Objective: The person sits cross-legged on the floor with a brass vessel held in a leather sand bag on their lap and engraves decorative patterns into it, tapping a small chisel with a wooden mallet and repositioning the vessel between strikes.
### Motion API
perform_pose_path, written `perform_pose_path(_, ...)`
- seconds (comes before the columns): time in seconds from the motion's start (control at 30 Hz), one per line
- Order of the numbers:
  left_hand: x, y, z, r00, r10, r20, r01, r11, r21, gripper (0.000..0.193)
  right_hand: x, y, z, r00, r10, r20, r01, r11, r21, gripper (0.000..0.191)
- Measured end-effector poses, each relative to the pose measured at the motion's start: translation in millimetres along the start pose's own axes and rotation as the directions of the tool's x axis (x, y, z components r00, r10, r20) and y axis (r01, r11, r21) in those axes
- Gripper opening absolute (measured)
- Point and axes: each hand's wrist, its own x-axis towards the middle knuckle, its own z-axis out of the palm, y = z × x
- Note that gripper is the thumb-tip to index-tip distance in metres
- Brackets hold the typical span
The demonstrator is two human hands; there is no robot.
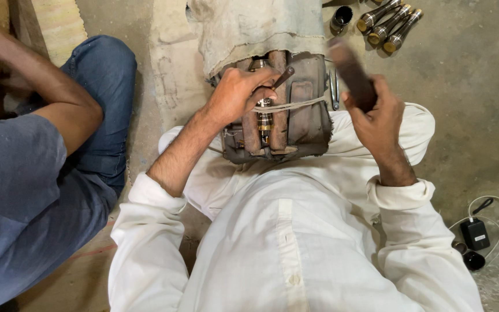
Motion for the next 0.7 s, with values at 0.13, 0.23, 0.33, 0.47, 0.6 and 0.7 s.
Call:
perform_pose_path(0.13, -3, 0, 1, 1.0, -0.013, -0.001, 0.013, 1.0, 0.022, 0.028, 9, -10, -15, 0.981, -0.191, -0.022, 0.18, 0.954, -0.242, 0.031)
perform_pose_path(0.23, -4, 0, 2, 1.0, -0.008, -0.003, 0.008, 1.0, 0.024, 0.028, 14, -15, -24, 0.963, -0.263, 0.055, 0.267, 0.91, -0.318, 0.037)
perform_pose_path(0.33, -4, 1, 2, 1.0, -0.008, -0.02, 0.008, 1.0, 0.023, 0.027, 20, -16, -27, 0.959, -0.267, 0.093, 0.283, 0.923, -0.261, 0.038)
perform_pose_path(0.47, -2, 1, 3, 0.995, -0.098, 0.025, 0.096, 0.992, 0.08, 0.029, 28, -10, -26, 0.939, -0.308, 0.154, 0.343, 0.876, -0.339, 0.038)
perform_pose_path(0.6, -3, 1, 2, 1.0, -0.015, -0.021, 0.016, 0.999, 0.043, 0.027, 34, -6, -25, 0.953, -0.28, 0.117, 0.301, 0.921, -0.247, 0.034)
perform_pose_path(0.7, -4, 2, 2, 0.998, -0.062, -0.01, 0.062, 0.996, 0.063, 0.028, 35, -7, -25, 0.948, -0.285, 0.139, 0.314, 0.908, -0.279, 0.034)
